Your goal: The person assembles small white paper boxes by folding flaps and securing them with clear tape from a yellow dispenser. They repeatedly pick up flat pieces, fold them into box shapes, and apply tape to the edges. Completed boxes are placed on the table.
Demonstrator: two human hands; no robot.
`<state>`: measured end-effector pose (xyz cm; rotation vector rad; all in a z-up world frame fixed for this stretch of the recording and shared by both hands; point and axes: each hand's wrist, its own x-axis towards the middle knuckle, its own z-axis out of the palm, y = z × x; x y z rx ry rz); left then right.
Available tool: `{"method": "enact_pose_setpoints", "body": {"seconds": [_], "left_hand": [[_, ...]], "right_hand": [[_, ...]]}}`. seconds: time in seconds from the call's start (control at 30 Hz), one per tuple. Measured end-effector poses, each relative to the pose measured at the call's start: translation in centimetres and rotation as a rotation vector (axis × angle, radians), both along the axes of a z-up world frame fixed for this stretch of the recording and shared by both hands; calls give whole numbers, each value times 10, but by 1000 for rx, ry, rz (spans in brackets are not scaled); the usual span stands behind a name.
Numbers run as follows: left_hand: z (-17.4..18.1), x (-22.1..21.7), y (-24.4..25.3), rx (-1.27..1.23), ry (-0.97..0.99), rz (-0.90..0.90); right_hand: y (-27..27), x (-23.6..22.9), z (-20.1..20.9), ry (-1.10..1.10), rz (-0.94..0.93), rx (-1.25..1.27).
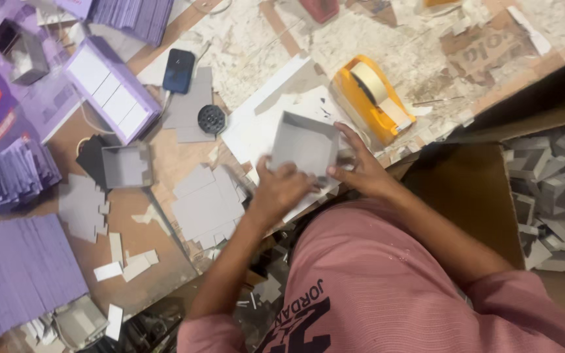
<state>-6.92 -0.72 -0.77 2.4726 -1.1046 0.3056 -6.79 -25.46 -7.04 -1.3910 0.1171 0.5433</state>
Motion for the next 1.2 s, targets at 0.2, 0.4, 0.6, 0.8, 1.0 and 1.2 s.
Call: {"method": "enact_pose_setpoints", "body": {"seconds": [0.2,0.4,0.6,0.8,1.0,1.2], "left_hand": [[-10,-29,-30,-186,-245,-62],[3,-28,42,76,360,522],[-5,-52,107,556,669,730],[-26,-41,199,238,762,1238],[-39,-56,231,111,679,1357],[3,-72,207,-46,322,1424]], "right_hand": [[-86,-48,31,-245,-358,-421],[-211,-134,8,10,-384,-1121],[-195,-135,41,44,-387,-1186],[-50,-47,55,-413,-200,-877],[103,2,61,-351,571,-208],[155,11,58,-334,560,-210]]}}
